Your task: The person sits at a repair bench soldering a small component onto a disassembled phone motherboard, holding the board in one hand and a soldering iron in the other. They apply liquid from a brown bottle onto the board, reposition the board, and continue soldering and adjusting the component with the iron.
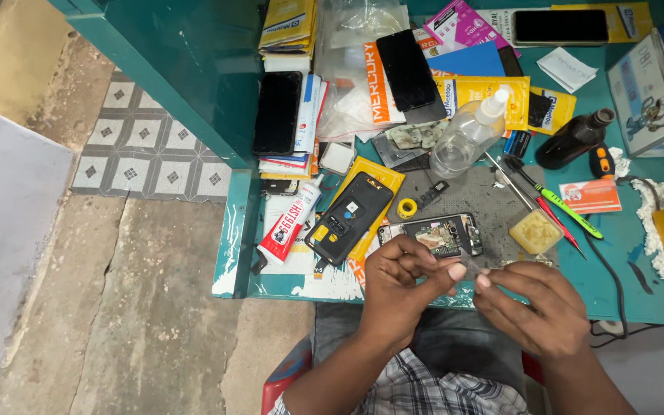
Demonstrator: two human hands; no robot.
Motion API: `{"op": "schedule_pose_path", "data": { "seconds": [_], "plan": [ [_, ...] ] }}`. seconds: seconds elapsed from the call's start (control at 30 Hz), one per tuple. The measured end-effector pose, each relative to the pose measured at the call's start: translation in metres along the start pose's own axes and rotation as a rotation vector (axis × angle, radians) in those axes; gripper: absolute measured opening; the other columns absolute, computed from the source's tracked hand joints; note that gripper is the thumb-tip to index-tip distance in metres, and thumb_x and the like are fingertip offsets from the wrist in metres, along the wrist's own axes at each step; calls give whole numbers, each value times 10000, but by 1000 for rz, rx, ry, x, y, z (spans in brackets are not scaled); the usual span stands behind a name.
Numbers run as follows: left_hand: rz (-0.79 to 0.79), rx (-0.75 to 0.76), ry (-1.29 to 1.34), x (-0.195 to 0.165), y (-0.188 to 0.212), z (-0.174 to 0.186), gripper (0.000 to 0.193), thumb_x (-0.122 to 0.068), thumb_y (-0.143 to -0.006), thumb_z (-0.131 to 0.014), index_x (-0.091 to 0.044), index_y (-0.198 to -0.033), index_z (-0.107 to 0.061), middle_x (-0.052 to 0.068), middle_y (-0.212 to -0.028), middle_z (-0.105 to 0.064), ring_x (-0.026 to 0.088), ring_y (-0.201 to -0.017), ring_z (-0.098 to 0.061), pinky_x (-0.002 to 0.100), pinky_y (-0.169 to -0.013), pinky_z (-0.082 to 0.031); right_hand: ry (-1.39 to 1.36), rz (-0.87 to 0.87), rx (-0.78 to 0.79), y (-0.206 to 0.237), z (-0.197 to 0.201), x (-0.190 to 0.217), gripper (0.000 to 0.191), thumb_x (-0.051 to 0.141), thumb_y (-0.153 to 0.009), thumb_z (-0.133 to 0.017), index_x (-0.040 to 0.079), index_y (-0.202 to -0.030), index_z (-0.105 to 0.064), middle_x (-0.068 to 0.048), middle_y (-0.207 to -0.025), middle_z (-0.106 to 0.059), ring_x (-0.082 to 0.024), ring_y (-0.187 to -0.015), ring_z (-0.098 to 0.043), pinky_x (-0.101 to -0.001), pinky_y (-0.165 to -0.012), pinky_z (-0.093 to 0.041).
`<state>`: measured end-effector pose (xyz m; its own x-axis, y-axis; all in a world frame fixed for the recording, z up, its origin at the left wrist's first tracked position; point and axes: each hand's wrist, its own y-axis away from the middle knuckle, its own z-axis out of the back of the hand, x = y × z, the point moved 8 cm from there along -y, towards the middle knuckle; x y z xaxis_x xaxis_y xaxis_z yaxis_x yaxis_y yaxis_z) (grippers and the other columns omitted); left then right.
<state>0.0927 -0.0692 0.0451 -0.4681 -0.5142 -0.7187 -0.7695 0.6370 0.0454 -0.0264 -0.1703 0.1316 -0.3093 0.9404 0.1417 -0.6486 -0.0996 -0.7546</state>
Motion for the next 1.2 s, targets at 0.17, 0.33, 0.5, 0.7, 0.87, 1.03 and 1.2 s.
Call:
{"op": "schedule_pose_path", "data": {
  "seconds": [0.17, 0.33, 0.5, 0.7, 0.87, 1.03, 1.2],
  "plan": [
    [-39, -39, -46, -9, -3, 11, 263, 125, -882, -760, -48, -938, -570, 150, -956, -759, 182, -945, -759, 293, -749, -615, 5, -31, 0, 1, -4, -2, 372, 28, -694, -890, 36, -1037, -748, -88, -992, -719, -268, -894, -681, -366, -740, -575],
    [-18, -22, -73, -2, -4, 8, 264, 120, -892, -764, -50, -940, -567, 171, -974, -767, 187, -930, -753, 287, -746, -604, -27, -38, -49, 4, -4, -6, 389, 42, -698, -893, 55, -1057, -744, -92, -1016, -708, -262, -900, -668, -360, -757, -574],
    [-18, -31, -84, -5, -5, 10, 255, 114, -883, -766, -44, -934, -573, 165, -971, -765, 190, -965, -759, 292, -770, -618, 11, -12, 30, 9, -13, -7, 380, 10, -706, -900, 43, -1055, -753, -75, -1008, -711, -254, -886, -677, -358, -735, -578],
    [-40, -14, -161, -6, -7, 6, 258, 100, -892, -778, -45, -937, -569, 156, -958, -764, 185, -987, -765, 283, -797, -606, 22, -63, -42, 12, -2, -14, 381, 24, -700, -895, 60, -1048, -743, -74, -1031, -704, -270, -899, -666, -371, -752, -567],
    [-17, 9, -196, -5, -6, 1, 256, 92, -887, -782, -47, -953, -577, 150, -988, -777, 167, -901, -735, 284, -786, -605, 1, -26, 6, 13, -9, -12, 383, 12, -706, -894, 33, -1060, -750, -89, -1007, -712, -266, -887, -674, -364, -742, -577],
    [-48, -31, -219, -11, -7, 8, 253, 83, -880, -783, -49, -932, -574, 149, -956, -763, 150, -977, -772, 281, -828, -615, 17, -82, -47, 15, -2, -18, 386, 17, -702, -890, 56, -1057, -742, -93, -1030, -708, -277, -904, -667, -376, -763, -571],
    [-26, 34, -198, -2, -6, -2, 268, 109, -886, -777, -51, -964, -576, 159, -985, -766, 170, -879, -726, 291, -767, -596, -21, -60, -33, 17, -4, -14, 381, 22, -713, -890, 52, -1064, -745, -90, -1021, -707, -265, -907, -675, -371, -759, -583]
  ]
}}
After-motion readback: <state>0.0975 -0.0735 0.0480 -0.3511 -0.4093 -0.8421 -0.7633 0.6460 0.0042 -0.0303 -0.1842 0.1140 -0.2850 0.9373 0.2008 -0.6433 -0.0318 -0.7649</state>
